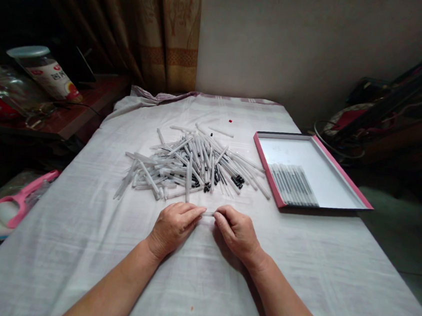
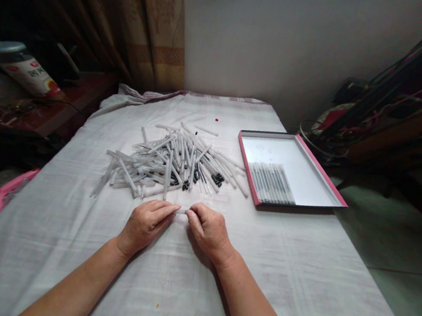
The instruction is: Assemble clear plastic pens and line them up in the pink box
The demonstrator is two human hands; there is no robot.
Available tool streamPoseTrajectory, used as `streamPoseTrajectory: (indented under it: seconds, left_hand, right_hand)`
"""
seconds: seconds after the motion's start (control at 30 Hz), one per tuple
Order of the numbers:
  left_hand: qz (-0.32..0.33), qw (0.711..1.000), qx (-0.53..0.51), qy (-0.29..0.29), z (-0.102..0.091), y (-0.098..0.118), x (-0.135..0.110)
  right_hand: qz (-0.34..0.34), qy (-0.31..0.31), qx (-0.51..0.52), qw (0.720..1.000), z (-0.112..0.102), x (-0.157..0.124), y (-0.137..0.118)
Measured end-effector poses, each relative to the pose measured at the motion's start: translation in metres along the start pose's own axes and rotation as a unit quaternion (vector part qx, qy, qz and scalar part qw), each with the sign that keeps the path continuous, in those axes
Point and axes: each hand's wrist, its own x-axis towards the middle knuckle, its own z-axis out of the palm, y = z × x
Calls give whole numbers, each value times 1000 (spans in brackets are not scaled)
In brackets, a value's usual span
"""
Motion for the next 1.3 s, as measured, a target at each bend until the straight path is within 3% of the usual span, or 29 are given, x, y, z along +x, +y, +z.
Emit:
streamPoseTrajectory:
  seconds: [0.33,0.47,0.83,1.0,1.13,1.3]
  left_hand:
    - [-14,1000,-9,6,-1,0,0]
    - [-13,1000,-6,11,-2,1,1]
    - [6,1000,8,18,0,3,1]
    - [-36,999,6,-13,-9,2,0]
    - [-92,993,-58,-45,-16,-3,-1]
    - [-128,981,-146,-12,-14,-6,-1]
  right_hand:
    - [17,2,36,999,1,-1,-1]
    - [-10,11,50,999,3,-4,1]
    - [6,4,24,1000,0,-1,-2]
    - [5,43,60,997,-5,-1,1]
    - [17,62,73,995,-11,-1,4]
    - [42,62,84,994,-10,0,3]
